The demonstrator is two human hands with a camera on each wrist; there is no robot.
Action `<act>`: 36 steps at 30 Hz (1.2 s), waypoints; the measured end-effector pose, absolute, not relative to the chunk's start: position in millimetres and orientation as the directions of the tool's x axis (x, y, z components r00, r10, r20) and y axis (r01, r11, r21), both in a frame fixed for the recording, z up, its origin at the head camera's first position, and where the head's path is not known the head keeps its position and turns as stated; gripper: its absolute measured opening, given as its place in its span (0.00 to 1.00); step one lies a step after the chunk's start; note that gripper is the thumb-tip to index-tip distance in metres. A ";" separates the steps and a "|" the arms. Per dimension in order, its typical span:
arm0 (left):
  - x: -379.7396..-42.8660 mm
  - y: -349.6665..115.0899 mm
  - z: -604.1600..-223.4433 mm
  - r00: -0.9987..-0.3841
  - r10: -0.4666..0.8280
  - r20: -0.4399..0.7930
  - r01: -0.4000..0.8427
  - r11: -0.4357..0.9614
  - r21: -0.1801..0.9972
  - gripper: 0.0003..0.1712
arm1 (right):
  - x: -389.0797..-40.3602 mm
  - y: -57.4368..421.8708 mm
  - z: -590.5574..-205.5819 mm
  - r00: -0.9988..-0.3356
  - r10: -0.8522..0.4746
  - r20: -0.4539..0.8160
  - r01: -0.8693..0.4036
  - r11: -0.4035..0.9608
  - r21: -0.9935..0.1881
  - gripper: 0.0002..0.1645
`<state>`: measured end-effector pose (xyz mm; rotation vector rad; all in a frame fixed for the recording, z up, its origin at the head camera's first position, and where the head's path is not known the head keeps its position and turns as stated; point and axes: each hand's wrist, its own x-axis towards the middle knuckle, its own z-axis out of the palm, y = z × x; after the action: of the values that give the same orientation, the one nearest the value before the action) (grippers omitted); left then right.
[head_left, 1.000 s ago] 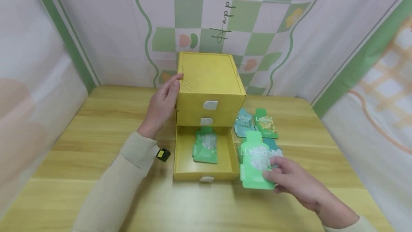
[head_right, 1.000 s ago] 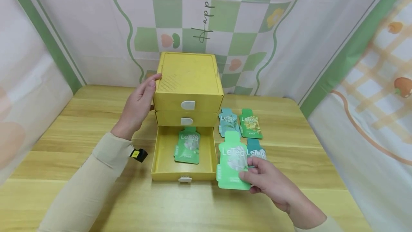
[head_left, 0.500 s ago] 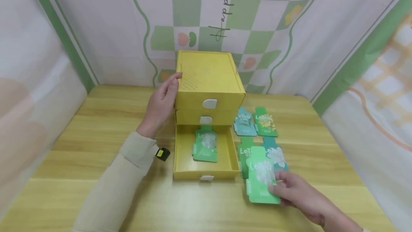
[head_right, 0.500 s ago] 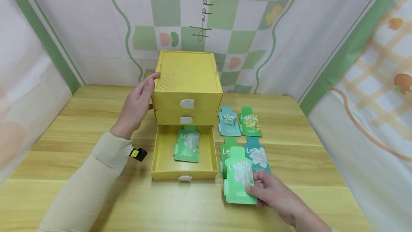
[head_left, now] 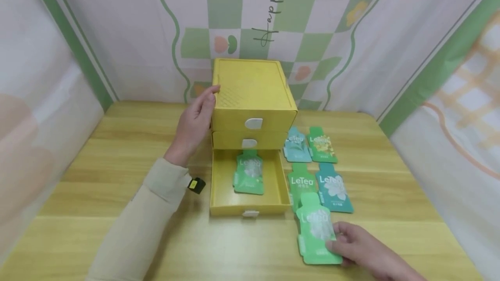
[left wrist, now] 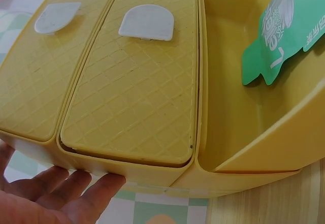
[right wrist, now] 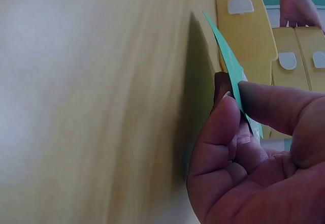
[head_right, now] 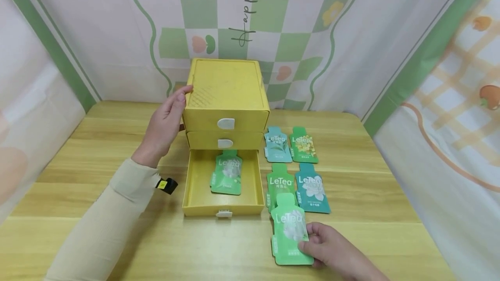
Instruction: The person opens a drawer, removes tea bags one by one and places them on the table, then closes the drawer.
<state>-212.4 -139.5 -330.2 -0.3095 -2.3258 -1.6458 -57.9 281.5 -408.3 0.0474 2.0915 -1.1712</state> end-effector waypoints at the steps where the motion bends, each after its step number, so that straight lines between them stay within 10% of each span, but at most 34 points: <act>1: -215.9 -140.6 -334.6 -0.937 0.014 0.350 0.335 0.330 0.883 0.32 | -56.7 281.3 -409.1 -0.734 -0.303 -0.608 0.355 0.592 -0.724 0.33; 16: -201.0 -135.7 -317.8 -0.950 0.031 0.312 0.306 0.306 0.902 0.31 | -42.4 274.5 -413.5 -0.713 -0.148 -0.685 0.460 0.639 -0.616 0.45; 36: -190.5 -133.5 -307.8 -0.951 0.031 0.308 0.300 0.335 0.893 0.33 | -31.3 264.3 -420.4 -0.786 -0.081 -0.612 0.377 0.722 -0.580 0.31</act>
<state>-190.5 -133.5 -307.8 -0.2987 -2.3643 -1.6593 -31.3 264.3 -420.4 0.2237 2.2985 -0.9562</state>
